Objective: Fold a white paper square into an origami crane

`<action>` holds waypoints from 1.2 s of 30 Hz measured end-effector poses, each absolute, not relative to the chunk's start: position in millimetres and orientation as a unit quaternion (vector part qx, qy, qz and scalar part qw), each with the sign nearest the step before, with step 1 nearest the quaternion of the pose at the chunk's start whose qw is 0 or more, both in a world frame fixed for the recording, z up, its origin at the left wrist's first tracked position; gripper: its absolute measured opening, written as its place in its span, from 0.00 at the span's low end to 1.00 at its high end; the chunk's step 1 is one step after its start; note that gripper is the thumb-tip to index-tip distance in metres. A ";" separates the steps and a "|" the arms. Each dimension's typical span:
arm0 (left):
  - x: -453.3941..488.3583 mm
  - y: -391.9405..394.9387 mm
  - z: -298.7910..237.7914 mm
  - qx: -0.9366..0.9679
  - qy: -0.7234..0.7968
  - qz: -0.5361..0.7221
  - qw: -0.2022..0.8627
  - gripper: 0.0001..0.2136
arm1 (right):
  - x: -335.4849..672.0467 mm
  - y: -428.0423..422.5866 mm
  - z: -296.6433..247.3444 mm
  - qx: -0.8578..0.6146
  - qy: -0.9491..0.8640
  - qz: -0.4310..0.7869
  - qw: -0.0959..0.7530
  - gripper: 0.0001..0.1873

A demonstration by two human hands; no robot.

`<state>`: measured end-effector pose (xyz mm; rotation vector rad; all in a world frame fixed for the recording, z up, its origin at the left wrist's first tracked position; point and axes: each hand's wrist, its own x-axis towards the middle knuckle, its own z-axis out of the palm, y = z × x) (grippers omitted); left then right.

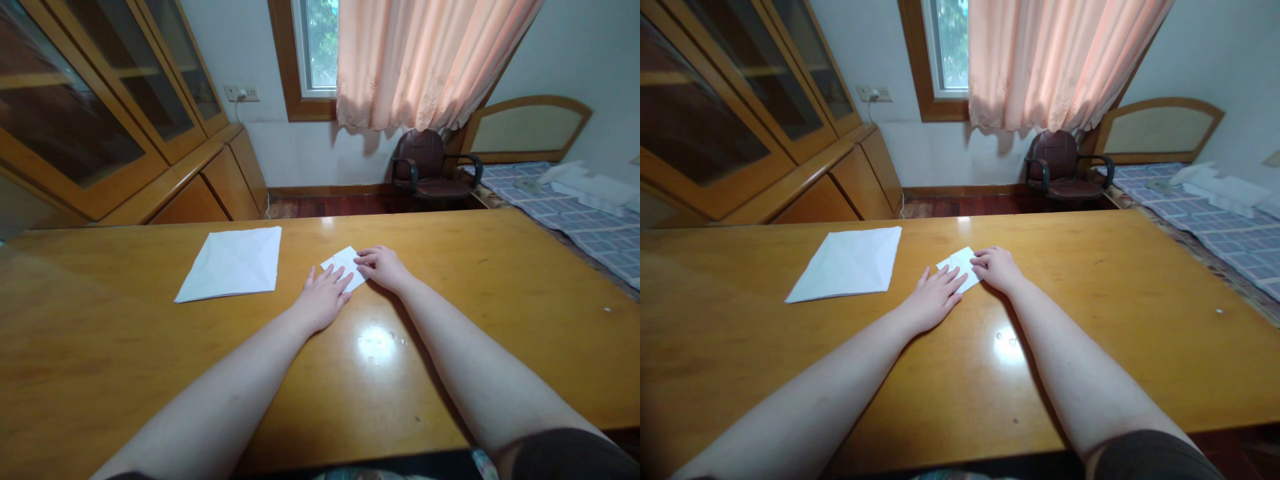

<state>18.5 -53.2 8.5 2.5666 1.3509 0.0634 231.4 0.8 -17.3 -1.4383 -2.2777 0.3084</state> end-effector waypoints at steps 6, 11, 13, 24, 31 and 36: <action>19.9 -52.8 10.8 0.888 0.438 0.052 0.133 0.20 | 230.7 -1.4 -14.8 -0.511 -0.827 0.121 0.201 0.18; 18.5 -48.4 2.8 0.887 0.438 0.056 0.138 0.21 | 228.9 -2.5 -14.1 -0.512 -0.826 0.127 0.198 0.20; 17.8 -47.1 -0.9 0.885 0.443 0.051 0.132 0.22 | 228.6 -2.7 -14.9 -0.506 -0.829 0.130 0.198 0.22; 17.0 -44.7 -2.5 0.875 0.462 0.038 0.137 0.23 | 222.3 -9.3 -14.0 -0.483 -0.851 0.120 0.166 0.39; 17.9 -45.0 -1.9 0.875 0.466 0.036 0.130 0.22 | 217.4 -14.4 -10.6 -0.484 -0.853 0.130 0.147 0.46; 16.9 -43.8 -3.2 0.875 0.467 0.050 0.118 0.21 | 216.7 -14.0 -10.1 -0.484 -0.851 0.136 0.152 0.45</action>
